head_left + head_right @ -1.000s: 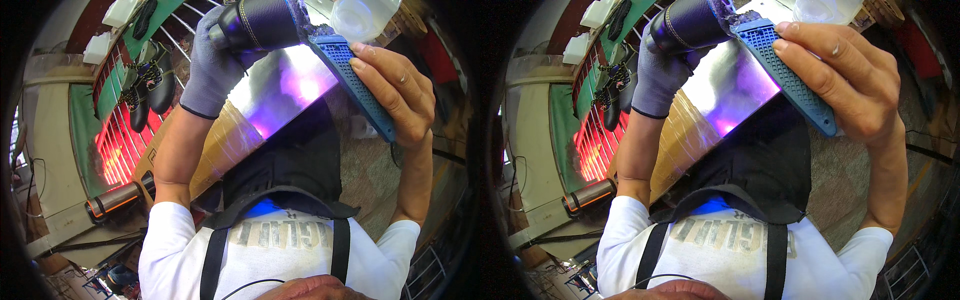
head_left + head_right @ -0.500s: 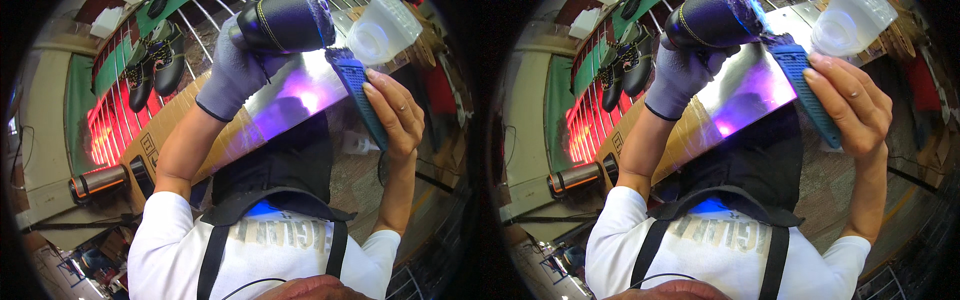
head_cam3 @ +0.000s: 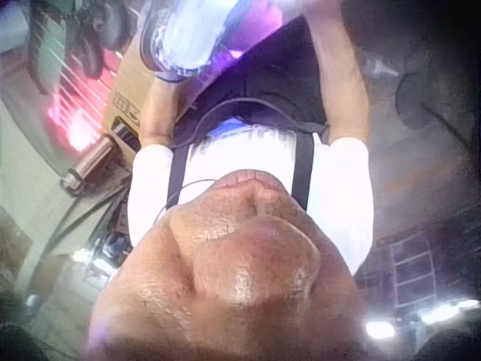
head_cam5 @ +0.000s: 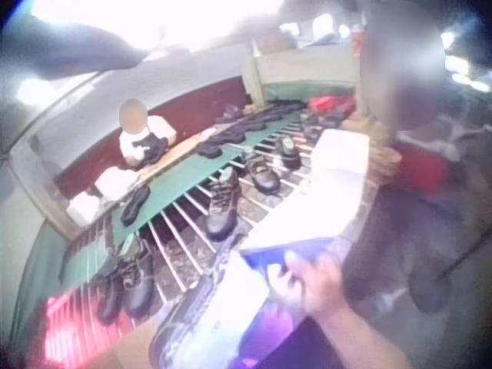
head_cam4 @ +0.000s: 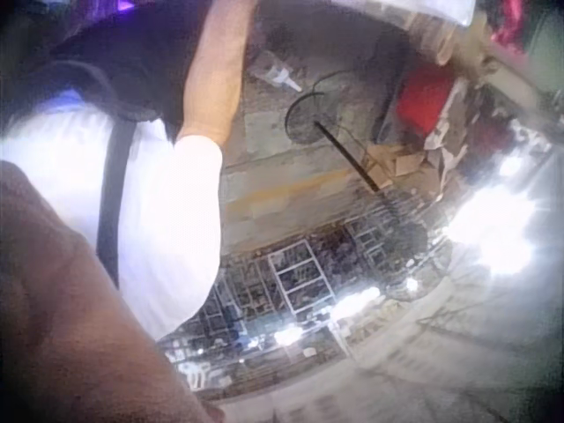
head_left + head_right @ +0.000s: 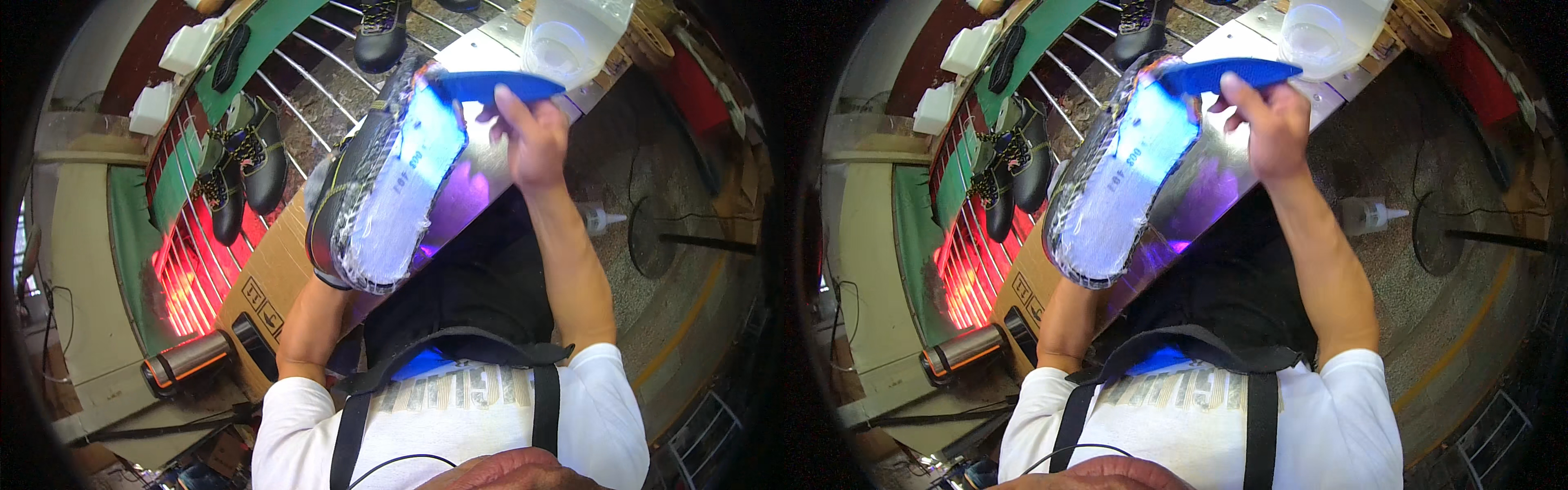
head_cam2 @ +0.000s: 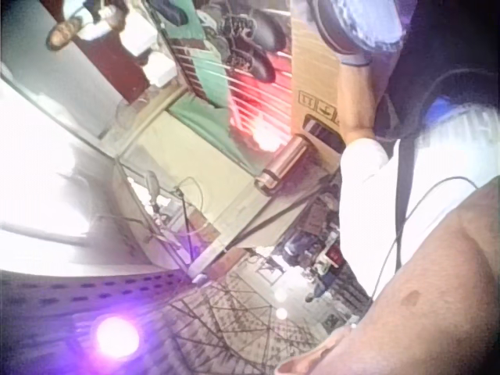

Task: The person applies glue to the bottom edges and soles of black work boots using a blue brush, dipping it into a container of white liquid, and places the boots onto a conveyor belt.

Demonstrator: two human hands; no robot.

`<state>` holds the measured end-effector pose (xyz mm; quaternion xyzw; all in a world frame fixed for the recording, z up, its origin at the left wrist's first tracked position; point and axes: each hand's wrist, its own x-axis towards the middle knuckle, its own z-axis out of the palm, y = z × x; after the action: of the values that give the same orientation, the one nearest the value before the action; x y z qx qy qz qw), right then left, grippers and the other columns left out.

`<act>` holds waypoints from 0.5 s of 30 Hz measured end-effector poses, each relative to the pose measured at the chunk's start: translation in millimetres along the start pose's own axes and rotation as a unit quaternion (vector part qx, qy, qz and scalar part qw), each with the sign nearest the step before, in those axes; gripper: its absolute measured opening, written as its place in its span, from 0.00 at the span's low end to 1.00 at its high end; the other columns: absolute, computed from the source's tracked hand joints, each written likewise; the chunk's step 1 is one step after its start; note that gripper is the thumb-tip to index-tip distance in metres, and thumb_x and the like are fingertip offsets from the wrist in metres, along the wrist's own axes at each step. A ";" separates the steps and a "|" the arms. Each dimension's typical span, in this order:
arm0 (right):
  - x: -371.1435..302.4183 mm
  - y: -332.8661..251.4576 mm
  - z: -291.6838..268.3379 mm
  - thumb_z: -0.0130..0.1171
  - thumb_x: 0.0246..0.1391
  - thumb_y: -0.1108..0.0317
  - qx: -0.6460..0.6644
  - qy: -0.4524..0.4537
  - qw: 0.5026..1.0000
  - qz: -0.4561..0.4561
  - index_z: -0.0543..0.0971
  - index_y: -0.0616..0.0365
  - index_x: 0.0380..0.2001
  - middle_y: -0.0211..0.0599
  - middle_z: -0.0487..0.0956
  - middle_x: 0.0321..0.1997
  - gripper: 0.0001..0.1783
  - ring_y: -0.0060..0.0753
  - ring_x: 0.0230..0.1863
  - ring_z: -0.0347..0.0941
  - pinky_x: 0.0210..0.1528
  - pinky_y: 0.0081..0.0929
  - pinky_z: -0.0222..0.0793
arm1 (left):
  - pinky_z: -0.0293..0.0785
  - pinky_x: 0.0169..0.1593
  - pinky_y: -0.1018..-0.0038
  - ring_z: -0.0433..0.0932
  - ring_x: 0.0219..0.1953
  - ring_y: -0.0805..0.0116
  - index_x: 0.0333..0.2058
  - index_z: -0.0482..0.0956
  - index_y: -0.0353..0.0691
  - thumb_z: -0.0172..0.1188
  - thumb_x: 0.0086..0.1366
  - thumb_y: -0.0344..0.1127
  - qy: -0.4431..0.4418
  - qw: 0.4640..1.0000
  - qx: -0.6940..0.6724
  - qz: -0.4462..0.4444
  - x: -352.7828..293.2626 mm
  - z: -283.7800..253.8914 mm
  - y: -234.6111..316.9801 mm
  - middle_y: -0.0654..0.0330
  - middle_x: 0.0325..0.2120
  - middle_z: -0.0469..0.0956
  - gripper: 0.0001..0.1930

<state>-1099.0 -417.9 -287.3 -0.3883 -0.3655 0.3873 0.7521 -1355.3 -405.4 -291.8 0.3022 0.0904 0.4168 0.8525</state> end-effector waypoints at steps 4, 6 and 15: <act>-16.0 6.9 8.8 0.66 0.58 0.71 -0.369 0.043 0.925 -0.085 0.83 0.65 0.35 0.41 0.85 0.34 0.07 0.33 0.32 0.82 0.33 0.28 0.75 | 0.72 0.62 0.53 0.79 0.55 0.50 0.60 0.73 0.34 0.52 0.70 0.49 0.033 0.995 -0.083 -0.035 -5.8 -7.0 3.5 0.45 0.54 0.78 0.27; -43.9 18.0 2.0 0.65 0.53 0.75 -0.409 -0.018 0.823 -0.393 0.83 0.67 0.40 0.52 0.84 0.39 0.11 0.52 0.37 0.83 0.40 0.36 0.80 | 0.72 0.62 0.53 0.79 0.55 0.50 0.59 0.73 0.34 0.52 0.70 0.48 0.035 0.992 -0.108 -0.046 -1.8 -10.3 4.0 0.45 0.54 0.78 0.27; -77.6 -12.4 66.2 0.63 0.59 0.78 0.062 -0.083 0.990 0.092 0.81 0.67 0.40 0.41 0.85 0.37 0.07 0.28 0.31 0.81 0.33 0.25 0.77 | 0.77 0.58 0.60 0.81 0.48 0.60 0.50 0.76 0.32 0.48 0.73 0.38 0.069 0.987 0.101 0.100 20.6 -79.2 108.6 0.50 0.45 0.81 0.16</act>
<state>-1185.2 -470.2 -267.3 -0.3399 -0.3644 0.5076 0.7029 -1445.6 -303.8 -289.0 0.3648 0.1601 0.5083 0.7635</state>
